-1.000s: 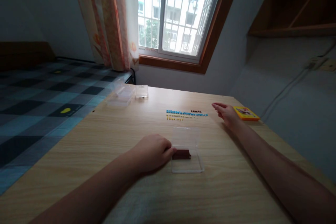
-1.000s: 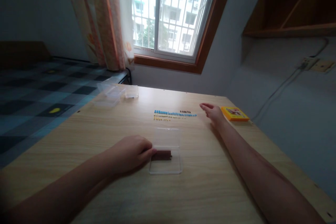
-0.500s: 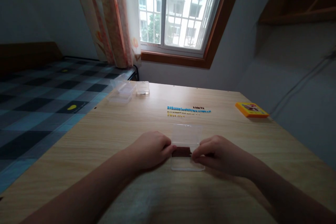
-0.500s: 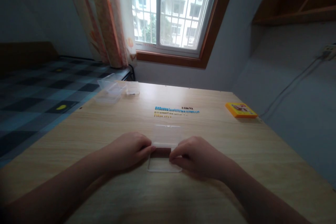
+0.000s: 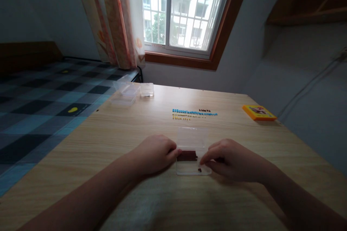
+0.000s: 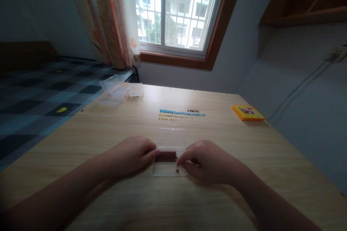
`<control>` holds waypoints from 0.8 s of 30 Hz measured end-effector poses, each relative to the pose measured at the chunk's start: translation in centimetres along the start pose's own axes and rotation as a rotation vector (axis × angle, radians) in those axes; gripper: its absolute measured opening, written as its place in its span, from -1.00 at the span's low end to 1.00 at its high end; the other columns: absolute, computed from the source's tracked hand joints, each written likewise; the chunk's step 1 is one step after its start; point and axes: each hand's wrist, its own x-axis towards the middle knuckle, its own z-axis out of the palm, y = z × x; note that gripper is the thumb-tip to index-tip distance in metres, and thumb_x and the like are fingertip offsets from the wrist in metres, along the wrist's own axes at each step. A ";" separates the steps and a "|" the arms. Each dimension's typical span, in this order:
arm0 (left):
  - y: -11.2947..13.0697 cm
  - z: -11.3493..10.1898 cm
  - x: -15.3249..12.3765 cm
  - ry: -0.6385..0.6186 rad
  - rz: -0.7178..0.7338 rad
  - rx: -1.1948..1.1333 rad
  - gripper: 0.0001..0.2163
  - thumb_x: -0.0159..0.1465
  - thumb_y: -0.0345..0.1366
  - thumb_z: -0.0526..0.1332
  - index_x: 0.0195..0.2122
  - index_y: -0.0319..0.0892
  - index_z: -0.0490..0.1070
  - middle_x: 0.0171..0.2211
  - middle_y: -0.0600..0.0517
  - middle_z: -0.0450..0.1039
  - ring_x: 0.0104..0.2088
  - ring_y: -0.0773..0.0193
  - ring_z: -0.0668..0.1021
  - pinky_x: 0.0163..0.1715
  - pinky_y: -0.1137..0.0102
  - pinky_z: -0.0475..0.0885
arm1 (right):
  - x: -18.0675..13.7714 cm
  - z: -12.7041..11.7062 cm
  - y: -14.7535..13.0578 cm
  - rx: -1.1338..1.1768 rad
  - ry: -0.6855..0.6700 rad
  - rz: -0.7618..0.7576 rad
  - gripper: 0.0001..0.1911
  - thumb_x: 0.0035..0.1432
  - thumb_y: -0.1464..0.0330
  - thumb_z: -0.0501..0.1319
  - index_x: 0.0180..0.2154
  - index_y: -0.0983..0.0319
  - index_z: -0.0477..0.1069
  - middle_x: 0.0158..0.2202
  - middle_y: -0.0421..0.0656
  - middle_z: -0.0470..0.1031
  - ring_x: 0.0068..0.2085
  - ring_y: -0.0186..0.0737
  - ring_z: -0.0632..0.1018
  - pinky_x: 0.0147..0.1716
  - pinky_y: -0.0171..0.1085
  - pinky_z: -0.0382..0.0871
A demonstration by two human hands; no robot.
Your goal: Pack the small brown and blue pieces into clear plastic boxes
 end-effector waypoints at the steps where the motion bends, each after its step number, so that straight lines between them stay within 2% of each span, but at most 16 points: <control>1: 0.0 0.0 0.0 0.004 0.003 0.003 -0.61 0.38 -0.13 0.02 -0.46 -0.14 0.53 -0.47 -0.03 0.55 -0.47 0.21 0.48 -0.46 0.36 0.22 | -0.2 0.0 -0.1 -0.013 -0.013 -0.006 -0.71 0.16 0.50 0.18 -0.19 0.13 0.63 -0.39 -0.22 0.61 -0.46 -0.38 0.50 -0.44 -0.39 0.25; 6: -0.2 0.1 0.0 0.010 0.014 -0.005 -0.61 0.38 -0.13 0.02 -0.48 -0.14 0.52 -0.47 -0.03 0.55 -0.48 0.22 0.48 -0.47 0.36 0.21 | -0.5 0.5 -0.6 -0.044 -0.060 -0.030 -0.66 0.07 0.54 0.17 -0.19 0.16 0.62 -0.42 -0.22 0.59 -0.49 -0.39 0.47 -0.45 -0.40 0.23; 11: -0.3 0.3 0.1 0.012 0.013 0.005 -0.60 0.38 -0.11 0.02 -0.48 -0.14 0.51 -0.48 -0.04 0.54 -0.48 0.21 0.47 -0.48 0.36 0.19 | -0.5 0.7 -0.6 -0.109 -0.043 0.004 -0.67 0.04 0.54 0.16 -0.24 0.15 0.62 -0.44 -0.24 0.57 -0.49 -0.40 0.46 -0.45 -0.39 0.20; 17: -0.2 0.3 0.1 0.018 0.021 0.010 -0.61 0.38 -0.13 0.03 -0.49 -0.14 0.52 -0.48 -0.03 0.55 -0.48 0.22 0.47 -0.48 0.37 0.19 | -0.4 0.8 0.1 -0.141 -0.004 0.065 -0.67 0.10 0.52 0.16 -0.19 0.12 0.61 -0.38 -0.24 0.60 -0.42 -0.36 0.52 -0.40 -0.37 0.23; 24: -0.1 0.3 0.1 0.012 0.009 0.011 -0.62 0.37 -0.14 0.03 -0.46 -0.15 0.54 -0.46 -0.04 0.55 -0.47 0.21 0.47 -0.46 0.37 0.20 | -0.2 0.9 0.5 -0.138 0.025 0.071 -0.68 0.16 0.49 0.16 -0.15 0.11 0.61 -0.39 -0.25 0.60 -0.43 -0.38 0.52 -0.42 -0.38 0.22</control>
